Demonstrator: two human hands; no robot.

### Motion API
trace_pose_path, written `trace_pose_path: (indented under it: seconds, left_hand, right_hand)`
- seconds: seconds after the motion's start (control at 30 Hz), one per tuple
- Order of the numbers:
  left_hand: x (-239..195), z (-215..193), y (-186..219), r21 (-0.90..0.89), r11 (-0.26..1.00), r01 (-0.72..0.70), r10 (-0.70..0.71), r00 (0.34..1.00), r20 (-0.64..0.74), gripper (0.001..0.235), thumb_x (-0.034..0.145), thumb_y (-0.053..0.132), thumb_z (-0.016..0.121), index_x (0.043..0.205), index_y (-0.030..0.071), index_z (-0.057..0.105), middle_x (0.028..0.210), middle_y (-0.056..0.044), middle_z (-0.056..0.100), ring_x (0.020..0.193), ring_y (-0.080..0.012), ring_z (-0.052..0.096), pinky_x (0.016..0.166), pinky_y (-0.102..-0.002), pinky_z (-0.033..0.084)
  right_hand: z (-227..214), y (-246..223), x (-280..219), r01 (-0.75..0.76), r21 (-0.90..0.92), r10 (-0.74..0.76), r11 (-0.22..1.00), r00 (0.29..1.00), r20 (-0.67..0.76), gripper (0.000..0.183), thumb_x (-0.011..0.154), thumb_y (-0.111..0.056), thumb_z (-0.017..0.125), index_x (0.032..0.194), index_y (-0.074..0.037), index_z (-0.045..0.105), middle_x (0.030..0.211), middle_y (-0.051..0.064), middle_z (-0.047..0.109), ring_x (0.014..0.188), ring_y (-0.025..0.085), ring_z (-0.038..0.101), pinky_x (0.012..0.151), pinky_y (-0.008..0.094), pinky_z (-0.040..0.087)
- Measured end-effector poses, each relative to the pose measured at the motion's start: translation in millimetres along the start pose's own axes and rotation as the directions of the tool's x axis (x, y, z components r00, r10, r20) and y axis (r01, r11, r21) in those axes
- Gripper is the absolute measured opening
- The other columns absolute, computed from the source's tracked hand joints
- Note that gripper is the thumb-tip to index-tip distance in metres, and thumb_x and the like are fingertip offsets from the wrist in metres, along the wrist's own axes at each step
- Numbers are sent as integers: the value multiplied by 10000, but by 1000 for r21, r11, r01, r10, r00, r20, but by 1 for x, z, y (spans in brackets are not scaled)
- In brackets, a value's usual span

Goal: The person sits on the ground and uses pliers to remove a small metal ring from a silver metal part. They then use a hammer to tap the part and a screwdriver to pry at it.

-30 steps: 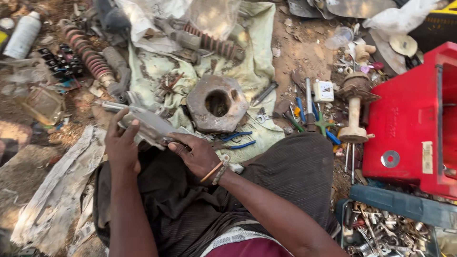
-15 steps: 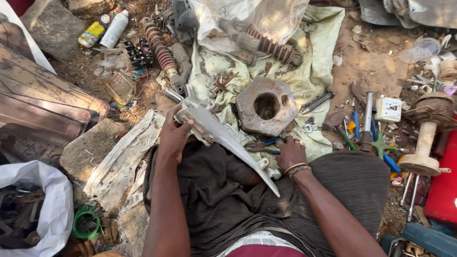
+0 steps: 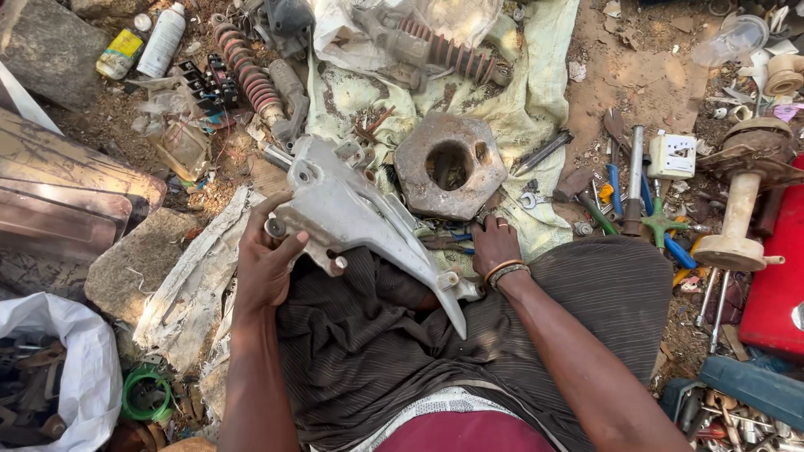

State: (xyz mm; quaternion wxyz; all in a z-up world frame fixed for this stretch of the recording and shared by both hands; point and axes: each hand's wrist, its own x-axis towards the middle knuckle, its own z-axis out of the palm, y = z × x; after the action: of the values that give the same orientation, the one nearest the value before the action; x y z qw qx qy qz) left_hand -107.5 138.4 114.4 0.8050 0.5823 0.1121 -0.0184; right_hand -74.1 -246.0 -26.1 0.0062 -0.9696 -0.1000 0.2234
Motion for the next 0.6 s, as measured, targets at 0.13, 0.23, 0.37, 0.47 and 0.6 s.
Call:
trace_pose_path:
  seconds: [0.13,0.23,0.37,0.47,0.6]
  left_hand:
    - [-2,-3,-4,-89,995,-42,45,999,31,641,856,-51,801,1442,16,550,1020,-9,651,930,-104,649,828,-261,554]
    - [-2,-4,-6,-49,999,-13,13,1000,0,630,811,-69,771,1398,34,565,1009,29,666,909,-66,660,801,-225,558]
    - [0,-11,-9,-13,1000,-10,10,1000,0,616,837,-85,786,1417,26,612,909,51,596,767,-39,580,657,-198,456]
    - [-8,-16,-17,-32,999,-8,8,1000,-1,617,861,-90,799,1442,34,632,847,66,525,708,-23,514,602,-185,395]
    - [-4,-15,-13,-47,998,-43,44,999,12,587,847,-111,774,1393,37,616,906,66,571,801,-29,583,698,-199,477]
  right_hand:
    - [-6,-2,-3,25,37,-25,999,999,-22,466,731,-58,736,1190,-46,653,1217,193,533,1159,395,551,984,477,483]
    - [-9,-1,-5,11,22,-12,1000,999,44,509,698,-92,799,1178,-22,645,1224,192,531,1179,390,547,973,471,510]
    - [-16,-8,-5,77,-25,-74,997,993,86,414,710,-83,819,1107,-29,712,1247,204,551,1158,389,583,938,452,559]
    - [-23,-11,-18,100,-26,-96,995,988,123,236,778,-115,774,999,-33,763,1215,176,602,1115,360,625,920,441,571]
    - [-51,-2,-23,-44,99,12,994,954,301,242,894,-295,720,969,-66,740,1005,156,673,947,351,665,857,463,561]
